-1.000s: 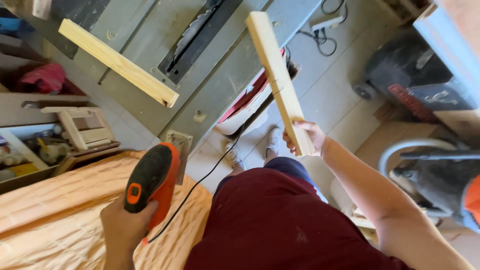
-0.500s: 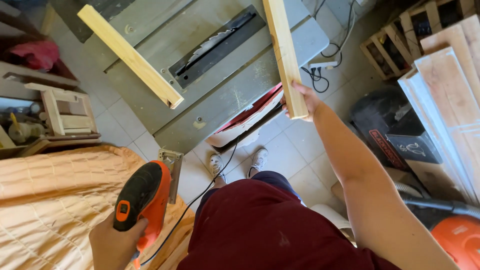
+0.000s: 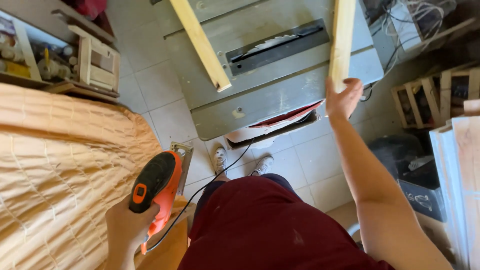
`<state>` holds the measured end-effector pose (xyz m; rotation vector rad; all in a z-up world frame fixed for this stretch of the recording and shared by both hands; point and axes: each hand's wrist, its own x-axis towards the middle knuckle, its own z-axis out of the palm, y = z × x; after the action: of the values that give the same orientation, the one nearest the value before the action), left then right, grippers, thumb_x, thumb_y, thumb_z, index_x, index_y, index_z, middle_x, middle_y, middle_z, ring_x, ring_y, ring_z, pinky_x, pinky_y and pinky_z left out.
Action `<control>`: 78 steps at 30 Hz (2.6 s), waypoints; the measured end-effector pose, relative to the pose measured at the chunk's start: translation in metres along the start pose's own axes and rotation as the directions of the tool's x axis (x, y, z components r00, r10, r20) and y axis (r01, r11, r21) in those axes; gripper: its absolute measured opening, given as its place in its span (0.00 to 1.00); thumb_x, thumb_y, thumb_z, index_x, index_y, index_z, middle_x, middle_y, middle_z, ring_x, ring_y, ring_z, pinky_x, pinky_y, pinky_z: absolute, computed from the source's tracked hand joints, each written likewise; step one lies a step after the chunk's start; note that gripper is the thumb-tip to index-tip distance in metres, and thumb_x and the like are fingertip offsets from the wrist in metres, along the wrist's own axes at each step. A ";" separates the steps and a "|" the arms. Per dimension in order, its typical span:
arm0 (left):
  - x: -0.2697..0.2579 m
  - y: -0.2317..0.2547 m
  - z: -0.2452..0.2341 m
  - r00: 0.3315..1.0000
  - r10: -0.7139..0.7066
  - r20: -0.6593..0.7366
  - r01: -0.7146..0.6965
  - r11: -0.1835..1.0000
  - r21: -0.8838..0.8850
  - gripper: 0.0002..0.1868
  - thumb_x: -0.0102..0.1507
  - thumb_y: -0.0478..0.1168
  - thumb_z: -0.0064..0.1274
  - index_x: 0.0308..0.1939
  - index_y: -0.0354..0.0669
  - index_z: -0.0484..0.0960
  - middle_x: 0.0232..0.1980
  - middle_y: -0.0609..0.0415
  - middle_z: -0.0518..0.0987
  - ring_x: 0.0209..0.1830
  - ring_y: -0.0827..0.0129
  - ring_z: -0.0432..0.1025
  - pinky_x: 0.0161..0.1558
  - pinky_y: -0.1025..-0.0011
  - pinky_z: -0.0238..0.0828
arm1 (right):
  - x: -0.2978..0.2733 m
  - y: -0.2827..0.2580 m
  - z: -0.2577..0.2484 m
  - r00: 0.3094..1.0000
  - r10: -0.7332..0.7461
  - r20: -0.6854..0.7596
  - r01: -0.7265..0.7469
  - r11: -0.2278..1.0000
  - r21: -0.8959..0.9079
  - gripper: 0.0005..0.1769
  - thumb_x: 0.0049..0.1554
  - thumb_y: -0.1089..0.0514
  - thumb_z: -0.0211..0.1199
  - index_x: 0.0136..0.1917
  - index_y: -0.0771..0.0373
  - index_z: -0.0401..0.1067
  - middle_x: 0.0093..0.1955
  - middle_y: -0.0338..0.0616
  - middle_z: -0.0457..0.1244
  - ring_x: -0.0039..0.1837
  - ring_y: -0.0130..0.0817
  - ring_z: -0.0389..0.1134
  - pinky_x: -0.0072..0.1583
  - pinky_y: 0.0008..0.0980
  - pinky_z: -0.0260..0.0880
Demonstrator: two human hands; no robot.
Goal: Cutting wooden boards into specific shapes using a handheld jigsaw in a workshop environment.
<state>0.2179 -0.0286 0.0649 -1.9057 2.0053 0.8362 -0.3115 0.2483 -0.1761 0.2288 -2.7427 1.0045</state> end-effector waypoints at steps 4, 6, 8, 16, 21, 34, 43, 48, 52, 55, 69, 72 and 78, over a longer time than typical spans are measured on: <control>0.013 -0.015 -0.006 0.999 -0.021 0.024 0.022 0.999 -0.044 0.18 0.47 0.47 0.59 0.19 0.39 0.69 0.20 0.47 0.63 0.25 0.59 0.58 0.32 0.61 0.61 | -0.054 -0.116 0.031 0.938 -0.074 0.339 0.052 0.996 0.075 0.25 0.59 0.39 0.74 0.58 0.54 0.68 0.58 0.43 0.61 0.59 0.41 0.65 0.61 0.42 0.63; 0.016 -0.017 -0.016 0.997 -0.059 0.058 0.061 0.998 -0.032 0.14 0.48 0.49 0.58 0.24 0.41 0.79 0.22 0.48 0.71 0.27 0.59 0.65 0.33 0.61 0.65 | -0.082 -0.182 0.049 0.739 -0.086 0.669 0.033 0.995 0.092 0.36 0.56 0.35 0.72 0.64 0.60 0.66 0.65 0.48 0.60 0.66 0.41 0.61 0.68 0.42 0.63; 0.022 -0.026 -0.022 0.995 -0.071 0.075 0.074 0.996 -0.047 0.14 0.48 0.48 0.58 0.24 0.42 0.79 0.23 0.48 0.71 0.27 0.59 0.64 0.34 0.61 0.65 | -0.097 -0.218 0.088 0.697 -0.130 0.705 0.165 0.986 0.019 0.44 0.56 0.28 0.67 0.69 0.64 0.64 0.70 0.52 0.58 0.71 0.46 0.58 0.69 0.47 0.62; 0.060 -0.064 -0.049 0.988 -0.102 0.115 0.110 0.992 -0.064 0.15 0.47 0.48 0.60 0.32 0.42 0.85 0.30 0.44 0.81 0.36 0.53 0.74 0.40 0.58 0.69 | -0.109 -0.303 0.192 0.702 0.072 0.709 0.288 0.881 -0.375 0.61 0.53 0.17 0.66 0.80 0.62 0.53 0.75 0.50 0.53 0.76 0.48 0.54 0.70 0.50 0.64; 0.086 -0.073 -0.071 0.983 -0.045 0.178 0.053 0.998 -0.044 0.12 0.48 0.46 0.57 0.30 0.45 0.86 0.25 0.47 0.76 0.31 0.58 0.67 0.38 0.61 0.66 | -0.128 -0.299 0.154 0.734 0.137 0.665 0.092 0.951 -0.296 0.37 0.57 0.45 0.70 0.70 0.62 0.56 0.67 0.50 0.56 0.68 0.52 0.62 0.63 0.52 0.70; 0.135 -0.016 -0.080 0.931 0.235 0.280 -0.290 0.941 0.174 0.12 0.49 0.48 0.55 0.27 0.45 0.81 0.24 0.49 0.76 0.29 0.58 0.67 0.36 0.61 0.67 | -0.249 -0.166 -0.063 0.483 0.589 0.648 -0.172 0.789 -0.590 0.51 0.49 0.20 0.63 0.79 0.39 0.56 0.41 0.49 0.68 0.40 0.46 0.70 0.40 0.38 0.67; 0.089 0.036 -0.054 0.829 0.439 0.348 -0.496 0.863 0.093 0.11 0.49 0.44 0.59 0.21 0.46 0.73 0.18 0.58 0.69 0.23 0.67 0.61 0.31 0.68 0.60 | -0.252 -0.122 -0.060 0.524 0.469 0.711 -0.141 0.871 -0.471 0.40 0.48 0.37 0.69 0.70 0.46 0.60 0.48 0.50 0.68 0.50 0.48 0.70 0.48 0.46 0.72; 0.079 0.041 -0.004 0.740 0.631 0.231 -0.650 0.760 0.008 0.18 0.40 0.49 0.72 0.22 0.46 0.81 0.12 0.51 0.70 0.17 0.58 0.73 0.25 0.69 0.66 | -0.260 -0.039 -0.025 0.543 0.340 0.768 -0.070 0.930 -0.362 0.45 0.37 0.18 0.72 0.58 0.46 0.72 0.56 0.53 0.71 0.64 0.58 0.72 0.64 0.52 0.73; 0.059 0.064 0.026 0.715 0.669 0.201 -0.684 0.729 0.005 0.18 0.40 0.50 0.73 0.21 0.48 0.79 0.13 0.50 0.70 0.17 0.57 0.73 0.25 0.69 0.65 | -0.258 -0.027 -0.017 0.507 0.324 0.799 -0.117 0.944 -0.309 0.45 0.38 0.18 0.73 0.59 0.44 0.71 0.54 0.48 0.71 0.62 0.55 0.73 0.62 0.50 0.75; 0.046 0.085 0.042 0.705 0.685 0.185 -0.697 0.717 0.001 0.16 0.42 0.48 0.72 0.20 0.49 0.79 0.12 0.52 0.71 0.16 0.57 0.72 0.25 0.69 0.65 | -0.245 -0.038 -0.022 0.434 0.337 0.835 -0.157 0.941 -0.298 0.47 0.37 0.23 0.77 0.63 0.43 0.68 0.55 0.53 0.71 0.61 0.58 0.74 0.62 0.50 0.75; 0.008 0.150 0.070 0.692 0.682 0.239 -0.700 0.714 -0.013 0.14 0.42 0.41 0.70 0.22 0.43 0.79 0.12 0.50 0.69 0.13 0.60 0.69 0.22 0.68 0.64 | -0.206 -0.047 -0.044 0.243 0.203 0.949 -0.172 0.971 -0.164 0.49 0.47 0.13 0.63 0.58 0.58 0.72 0.52 0.61 0.70 0.60 0.61 0.74 0.62 0.52 0.73; 0.015 0.150 0.073 0.696 0.673 0.251 -0.694 0.720 -0.005 0.12 0.42 0.40 0.68 0.21 0.45 0.79 0.12 0.53 0.70 0.12 0.62 0.69 0.21 0.70 0.63 | -0.193 -0.050 -0.048 0.148 0.160 0.976 -0.325 0.940 -0.105 0.48 0.54 0.17 0.56 0.59 0.63 0.71 0.55 0.67 0.69 0.62 0.66 0.72 0.65 0.57 0.70; 0.014 0.154 0.073 0.716 0.648 0.260 -0.671 0.742 0.001 0.13 0.41 0.40 0.67 0.20 0.42 0.77 0.11 0.51 0.68 0.13 0.65 0.66 0.21 0.69 0.62 | -0.207 -0.017 -0.012 0.115 0.094 0.989 -0.537 0.844 -0.018 0.35 0.57 0.22 0.61 0.57 0.53 0.70 0.45 0.54 0.71 0.42 0.45 0.78 0.52 0.39 0.79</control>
<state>0.0521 -0.0028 0.0338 -0.9269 2.5239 1.0394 -0.1066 0.2586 -0.2084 0.4786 -3.8478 2.1213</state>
